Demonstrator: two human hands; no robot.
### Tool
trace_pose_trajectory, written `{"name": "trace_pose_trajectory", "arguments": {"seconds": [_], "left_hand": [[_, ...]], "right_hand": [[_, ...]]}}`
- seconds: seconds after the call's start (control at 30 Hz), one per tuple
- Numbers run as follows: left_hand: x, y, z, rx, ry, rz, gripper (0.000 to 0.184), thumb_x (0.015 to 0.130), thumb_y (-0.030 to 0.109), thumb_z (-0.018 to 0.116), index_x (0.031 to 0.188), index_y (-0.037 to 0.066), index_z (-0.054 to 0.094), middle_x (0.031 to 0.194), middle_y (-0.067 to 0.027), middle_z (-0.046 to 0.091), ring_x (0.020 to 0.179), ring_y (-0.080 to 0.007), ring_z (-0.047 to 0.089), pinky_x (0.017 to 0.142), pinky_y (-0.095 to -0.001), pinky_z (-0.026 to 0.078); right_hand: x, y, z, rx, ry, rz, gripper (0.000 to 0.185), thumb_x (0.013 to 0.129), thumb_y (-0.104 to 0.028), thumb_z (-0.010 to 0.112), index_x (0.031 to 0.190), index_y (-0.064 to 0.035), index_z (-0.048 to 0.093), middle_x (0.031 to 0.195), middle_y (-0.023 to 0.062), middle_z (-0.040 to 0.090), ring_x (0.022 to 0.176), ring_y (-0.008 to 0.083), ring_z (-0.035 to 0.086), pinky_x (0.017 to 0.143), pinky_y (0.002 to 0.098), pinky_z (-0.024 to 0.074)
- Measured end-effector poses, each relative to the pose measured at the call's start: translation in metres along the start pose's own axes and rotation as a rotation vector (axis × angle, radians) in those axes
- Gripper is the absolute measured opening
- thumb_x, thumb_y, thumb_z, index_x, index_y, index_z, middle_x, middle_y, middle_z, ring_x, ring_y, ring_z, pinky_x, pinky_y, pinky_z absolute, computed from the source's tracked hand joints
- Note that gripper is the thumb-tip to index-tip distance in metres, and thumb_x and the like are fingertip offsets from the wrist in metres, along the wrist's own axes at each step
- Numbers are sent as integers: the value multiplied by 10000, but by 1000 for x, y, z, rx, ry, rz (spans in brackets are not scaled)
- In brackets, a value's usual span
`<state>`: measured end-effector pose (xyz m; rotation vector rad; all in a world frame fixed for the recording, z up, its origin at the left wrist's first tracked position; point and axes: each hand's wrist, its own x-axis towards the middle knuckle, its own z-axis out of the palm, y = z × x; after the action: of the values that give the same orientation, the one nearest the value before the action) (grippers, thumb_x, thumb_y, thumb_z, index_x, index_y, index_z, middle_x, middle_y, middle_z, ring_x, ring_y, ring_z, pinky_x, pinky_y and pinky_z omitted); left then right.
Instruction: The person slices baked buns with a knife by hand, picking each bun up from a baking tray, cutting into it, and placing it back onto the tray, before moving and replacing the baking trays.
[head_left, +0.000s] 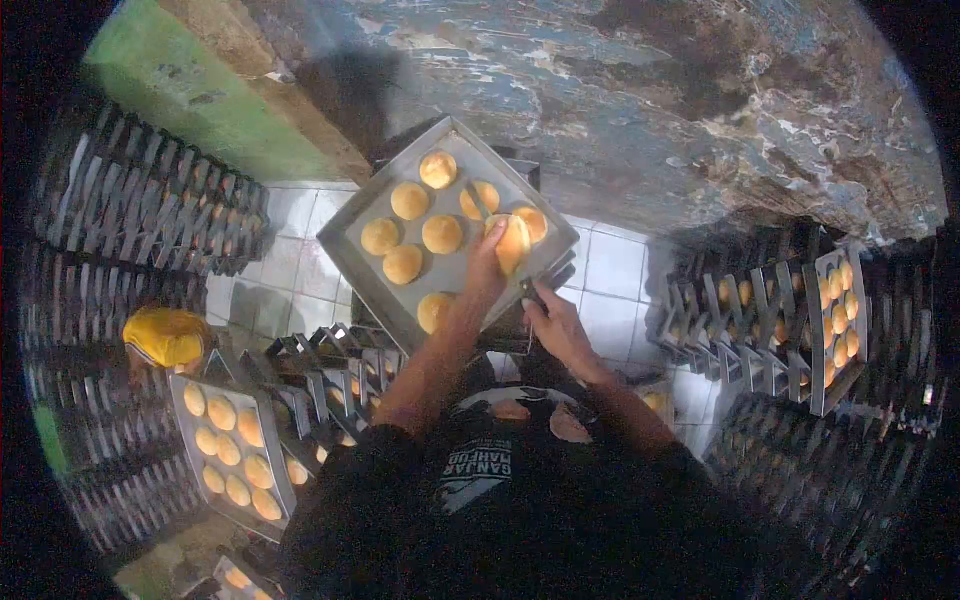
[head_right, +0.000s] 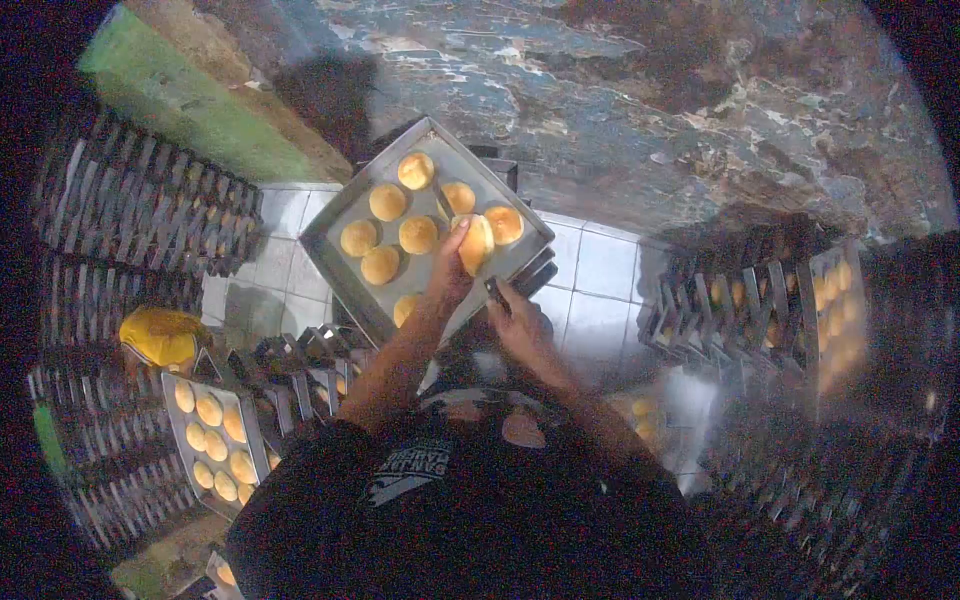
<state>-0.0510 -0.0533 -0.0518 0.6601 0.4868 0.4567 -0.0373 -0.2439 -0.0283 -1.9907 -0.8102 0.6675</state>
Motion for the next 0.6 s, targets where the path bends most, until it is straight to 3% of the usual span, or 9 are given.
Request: {"name": "trace_pose_trajectory", "arguments": {"seconds": [0.03,0.1,0.23,0.3,0.4,0.53,0.6], "left_hand": [[0,2,-2,2,2,1,367,975,315,605,1222,42,596,1014,-58,658,927,-157,661,728,-294,550],[6,11,-7,13,-29,42,360,989,318,597,1221,43,584,1024,-46,649,926,-157,658,764,-306,546],[3,21,-6,33,81,85,359,1000,330,592,1218,47,566,1043,-43,639,912,-163,653,771,-319,545],[-6,15,-5,115,17,13,354,1005,329,593,1224,54,549,1053,-51,630,921,-182,651,786,-332,550],[0,-12,-6,-68,118,-26,357,1013,344,579,1228,61,547,1035,-58,627,918,-195,646,775,-333,551],[-7,-2,-7,-65,263,-60,376,984,334,642,1198,33,571,1061,-77,639,904,-195,657,729,-351,557],[-3,-15,-36,281,167,245,378,994,339,628,1196,24,571,1041,-81,641,905,-193,658,736,-345,558]], "right_hand": [[3,-6,0,-16,17,-7,480,1023,-189,576,1465,-30,476,778,54,636,685,137,612,666,304,518],[-10,-19,-12,153,-85,204,487,994,-250,614,1435,-69,515,1037,220,685,942,318,710,847,410,543],[-43,5,-16,136,-72,67,487,995,-226,613,1443,-64,508,942,207,693,885,263,708,822,388,545],[-36,0,-15,102,-138,266,491,1000,-204,599,1459,-66,491,993,189,688,933,243,687,837,361,534],[-8,4,3,245,-159,223,478,1007,-194,581,1458,-64,493,1076,206,681,1020,273,670,883,384,518],[-41,32,-2,192,-151,157,491,1004,-253,588,1449,-62,502,1112,227,680,1068,297,654,926,412,501],[-80,60,-27,84,-194,83,450,1003,-234,585,1399,-25,537,944,116,664,829,186,624,736,343,508]]}}
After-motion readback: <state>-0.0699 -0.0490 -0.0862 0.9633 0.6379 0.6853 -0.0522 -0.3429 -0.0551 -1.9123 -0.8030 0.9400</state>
